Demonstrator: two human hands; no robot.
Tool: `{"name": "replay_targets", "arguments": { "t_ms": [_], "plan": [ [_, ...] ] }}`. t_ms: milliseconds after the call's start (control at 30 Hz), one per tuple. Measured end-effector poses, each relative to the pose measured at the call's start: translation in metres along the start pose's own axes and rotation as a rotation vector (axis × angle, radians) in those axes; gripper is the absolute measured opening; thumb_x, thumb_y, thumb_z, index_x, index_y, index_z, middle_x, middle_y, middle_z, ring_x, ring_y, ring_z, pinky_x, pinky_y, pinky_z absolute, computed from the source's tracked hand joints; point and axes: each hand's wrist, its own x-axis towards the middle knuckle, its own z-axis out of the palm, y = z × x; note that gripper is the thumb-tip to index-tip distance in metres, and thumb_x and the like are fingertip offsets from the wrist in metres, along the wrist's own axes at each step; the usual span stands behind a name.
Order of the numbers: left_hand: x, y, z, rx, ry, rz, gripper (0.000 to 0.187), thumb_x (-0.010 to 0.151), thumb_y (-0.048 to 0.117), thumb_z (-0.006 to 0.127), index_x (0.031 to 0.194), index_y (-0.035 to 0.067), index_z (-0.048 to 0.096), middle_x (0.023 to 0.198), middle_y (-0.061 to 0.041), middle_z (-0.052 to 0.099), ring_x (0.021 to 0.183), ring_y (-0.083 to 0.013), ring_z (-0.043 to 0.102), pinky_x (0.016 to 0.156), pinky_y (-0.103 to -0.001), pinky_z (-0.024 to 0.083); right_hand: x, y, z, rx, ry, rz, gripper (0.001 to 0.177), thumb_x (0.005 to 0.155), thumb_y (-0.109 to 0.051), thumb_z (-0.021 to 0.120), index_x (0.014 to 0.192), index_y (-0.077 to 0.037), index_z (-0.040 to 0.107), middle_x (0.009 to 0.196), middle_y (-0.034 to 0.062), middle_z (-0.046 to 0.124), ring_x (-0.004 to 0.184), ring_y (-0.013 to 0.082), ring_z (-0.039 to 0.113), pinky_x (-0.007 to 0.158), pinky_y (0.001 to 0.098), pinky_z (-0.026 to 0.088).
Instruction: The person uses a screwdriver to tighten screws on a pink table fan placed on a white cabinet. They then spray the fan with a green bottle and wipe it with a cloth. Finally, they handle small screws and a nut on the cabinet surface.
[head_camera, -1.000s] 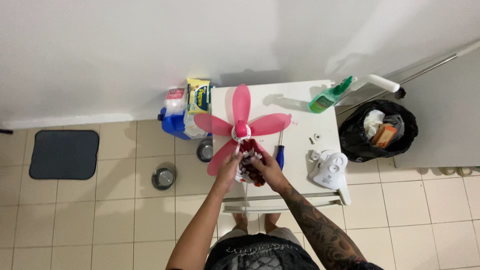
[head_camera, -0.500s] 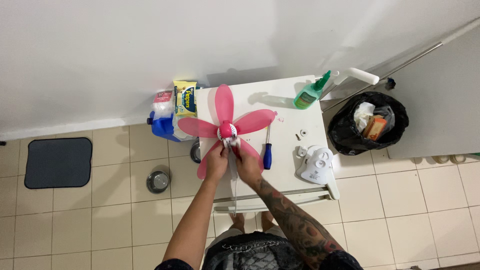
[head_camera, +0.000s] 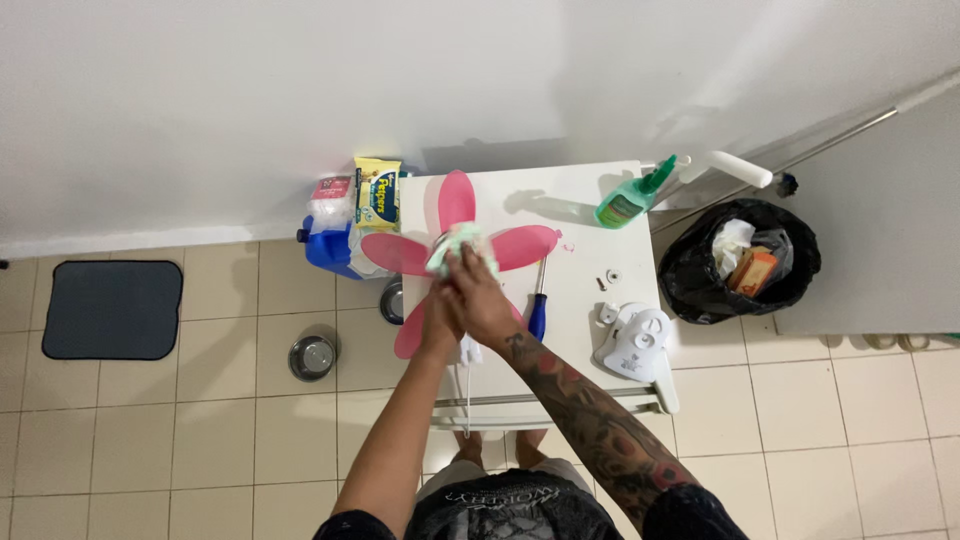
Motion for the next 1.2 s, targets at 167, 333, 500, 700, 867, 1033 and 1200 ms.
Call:
{"name": "replay_targets", "arguments": {
  "t_ms": [167,333,500,700,867,1033,1200],
  "plan": [
    [0.0,0.005,0.003,0.037,0.048,-0.195,0.033,0.104,0.023,0.056,0.128,0.0,0.057,0.114,-0.019,0.071,0.102,-0.0287,0.069,0.088,-0.04,0.054,0.018,0.014,0.015,-0.004,-0.101,0.017,0.053,0.096,-0.011,0.06,0.146,0.001,0.049,0.151,0.0401,0.038,0.126,0.054,0.048,0.105,0.0522,0.042],
    [-0.004,0.017,0.001,0.155,0.077,-0.139,0.056,0.094,0.015,0.068,0.142,0.0,0.044,0.116,-0.022,0.069,0.103,-0.0343,0.069,0.085,-0.044,0.055,0.034,0.078,0.032,0.192,0.036,0.146,0.042,0.098,-0.008,0.055,0.139,-0.005,0.064,0.11,0.0219,0.076,0.095,0.0309,0.076,0.083,0.0397,0.062],
    [-0.007,0.021,-0.007,0.051,0.055,-0.172,0.081,0.09,0.015,0.075,0.154,0.002,0.027,0.122,-0.02,0.065,0.106,-0.0293,0.071,0.087,-0.039,0.056,0.065,0.16,-0.007,0.788,0.295,0.622,0.04,0.103,-0.01,0.052,0.14,0.004,0.049,0.101,0.0176,0.072,0.081,0.0262,0.07,0.064,0.0394,0.059],
    [-0.017,0.008,-0.001,0.006,0.061,-0.297,0.062,0.089,0.009,0.075,0.143,0.002,0.046,0.112,-0.015,0.072,0.098,-0.0232,0.073,0.085,-0.035,0.058,0.075,0.2,-0.062,1.161,0.358,0.894,0.047,0.104,-0.032,0.044,0.129,0.008,0.054,0.107,0.0157,0.073,0.089,0.0239,0.077,0.073,0.0377,0.063],
    [-0.029,-0.011,0.003,0.067,0.072,-0.282,0.046,0.089,0.004,0.07,0.133,0.0,0.056,0.114,-0.014,0.072,0.098,-0.0235,0.072,0.083,-0.036,0.058,0.042,0.215,-0.043,0.331,0.472,0.696,0.041,0.095,-0.019,0.067,0.126,0.004,0.056,0.106,0.0199,0.07,0.09,0.0285,0.063,0.081,0.0431,0.051],
    [-0.05,-0.027,0.009,0.057,0.035,-0.383,0.039,0.091,0.007,0.07,0.128,-0.002,0.058,0.105,-0.012,0.074,0.089,-0.0217,0.074,0.077,-0.036,0.06,-0.055,0.185,-0.008,-0.303,0.355,0.412,0.046,0.078,-0.017,0.077,0.117,0.004,0.06,0.109,0.02,0.063,0.097,0.0395,0.062,0.086,0.0459,0.053],
    [-0.07,-0.04,0.018,0.099,0.044,-0.413,0.041,0.09,0.01,0.073,0.128,-0.002,0.06,0.101,-0.013,0.075,0.086,-0.0212,0.073,0.077,-0.036,0.057,-0.113,0.143,0.009,-0.185,0.098,0.812,0.053,0.074,-0.026,0.084,0.112,0.004,0.06,0.107,0.0232,0.063,0.093,0.039,0.064,0.082,0.0461,0.054]
  ]
}}
